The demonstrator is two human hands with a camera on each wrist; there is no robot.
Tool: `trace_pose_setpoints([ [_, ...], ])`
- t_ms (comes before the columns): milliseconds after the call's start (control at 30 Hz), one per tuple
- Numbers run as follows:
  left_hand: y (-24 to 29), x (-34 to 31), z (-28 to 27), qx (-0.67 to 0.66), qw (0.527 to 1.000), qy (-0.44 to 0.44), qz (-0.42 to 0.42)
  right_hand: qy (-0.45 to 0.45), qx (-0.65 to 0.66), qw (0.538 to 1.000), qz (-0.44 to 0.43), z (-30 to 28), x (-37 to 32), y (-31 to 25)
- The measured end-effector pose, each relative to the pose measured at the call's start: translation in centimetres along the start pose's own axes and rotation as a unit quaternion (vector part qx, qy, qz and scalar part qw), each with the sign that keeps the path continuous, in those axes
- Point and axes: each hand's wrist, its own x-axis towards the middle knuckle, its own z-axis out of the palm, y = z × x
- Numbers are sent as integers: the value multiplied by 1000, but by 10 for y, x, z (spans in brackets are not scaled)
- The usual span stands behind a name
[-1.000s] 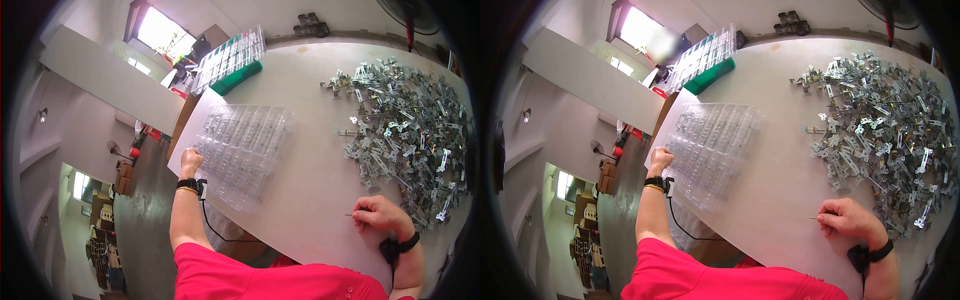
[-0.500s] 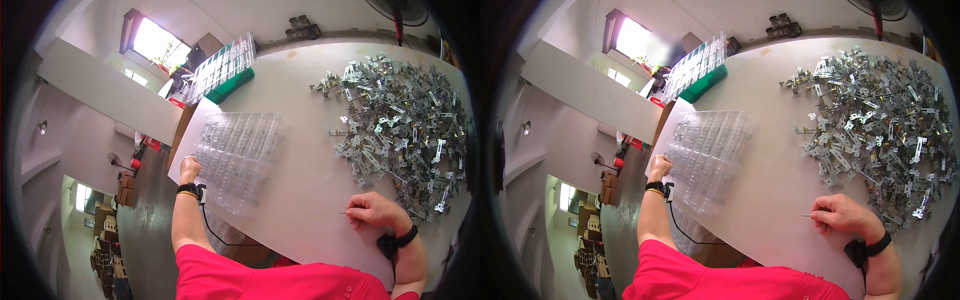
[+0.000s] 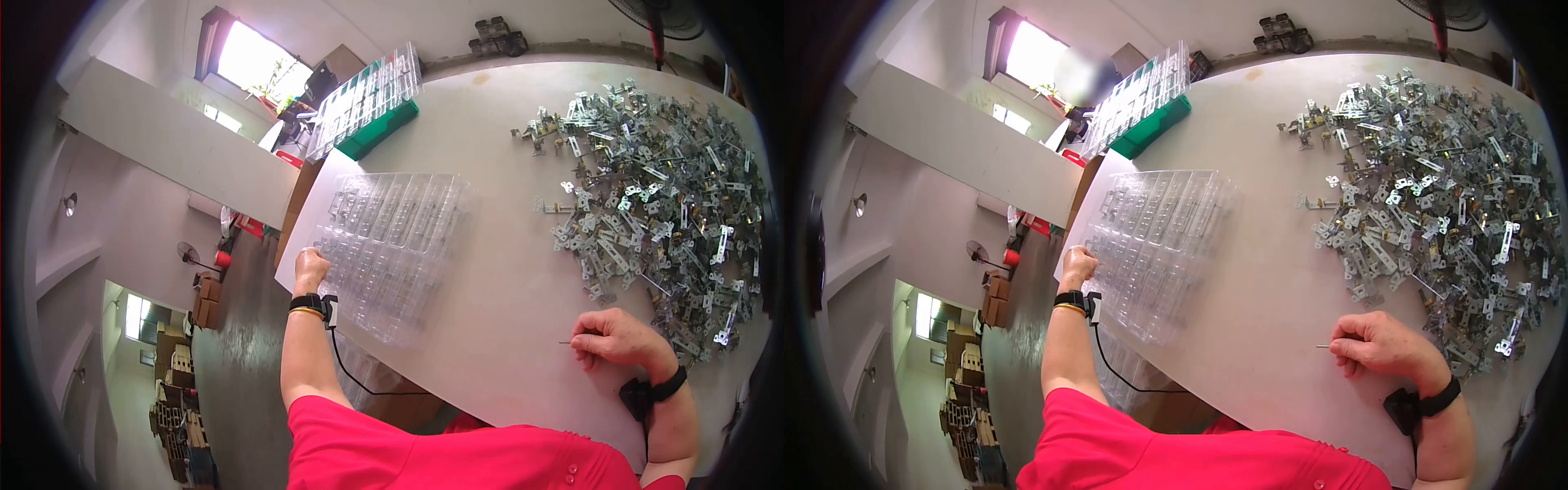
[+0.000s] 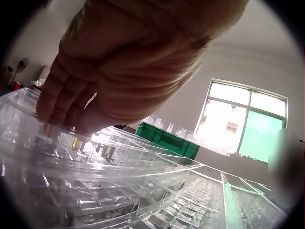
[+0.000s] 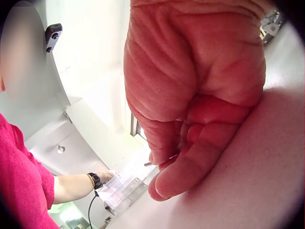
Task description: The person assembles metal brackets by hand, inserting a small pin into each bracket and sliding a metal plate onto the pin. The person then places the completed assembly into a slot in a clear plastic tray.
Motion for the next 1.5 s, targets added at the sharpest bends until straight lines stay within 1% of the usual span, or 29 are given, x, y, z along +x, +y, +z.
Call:
trace_pose_setpoints([
  [33,-3,2,0,0,1000,-1,2,2,1,1000,0,0,0,-1],
  [100,-5,7,2,85,995,37,41,11,-45,999,-13,1,-1,-4],
  [133,-1,6,-3,101,993,34,57,24,-38,999,-3,2,-4,-4],
  [167,5,8,-7,123,988,47,77,15,-40,999,-4,1,-3,-5],
  [200,12,4,-11,112,980,89,135,6,-41,999,-5,1,-3,-5],
  [233,32,-13,-22,93,973,116,178,2,-42,999,-10,0,-3,-5],
  [267,57,-28,-33,88,971,113,192,15,-37,999,0,0,-4,-3],
  [333,108,-63,-52,25,967,111,230,-7,-36,999,-14,-1,-2,-1],
  [433,185,-136,-73,-81,935,83,336,-12,-38,999,-20,-2,-1,1],
  [467,207,-162,-76,-117,922,68,364,-17,-47,998,-26,-2,-1,1],
  [533,246,-211,-78,-172,859,66,478,-14,-49,998,-25,-2,-2,0],
  [633,291,-267,-68,-208,801,18,562,-12,-59,998,-31,-2,-3,1],
  [733,328,-296,-49,-219,742,-25,634,-16,-62,997,-38,-2,-1,5],
  [767,339,-300,-40,-241,722,-51,647,-21,-61,997,-40,-2,-1,6],
  [800,350,-300,-32,-240,719,-54,650,-16,-57,997,-40,-2,-2,6],
  [867,367,-298,-14,-267,688,-75,670,-19,-65,997,-36,-3,-3,5],
  [933,373,-293,-2,-256,686,-95,674,-19,-64,997,-36,-3,-4,3],
  [1000,371,-287,8,-178,664,-61,724,-22,-64,997,-36,-4,-4,5],
  [1033,368,-285,12,-150,664,-85,728,-23,-68,996,-43,-5,-4,6],
  [1067,365,-284,13,-149,662,-89,729,-26,-74,996,-49,-5,-3,7],
  [1167,359,-283,17,-116,656,-114,737,-27,-86,995,-35,-5,-5,1],
  [1267,356,-282,26,-94,658,-93,741,-36,-88,995,-41,-5,-1,4],
  [1333,356,-282,32,-93,652,-58,750,-35,-88,995,-35,-6,-1,3],
  [1467,355,-286,36,-98,653,-44,749,-28,-79,996,-42,-5,-1,4],
  [1500,356,-286,37,-90,646,-51,756,-28,-81,995,-42,-5,-2,3],
])
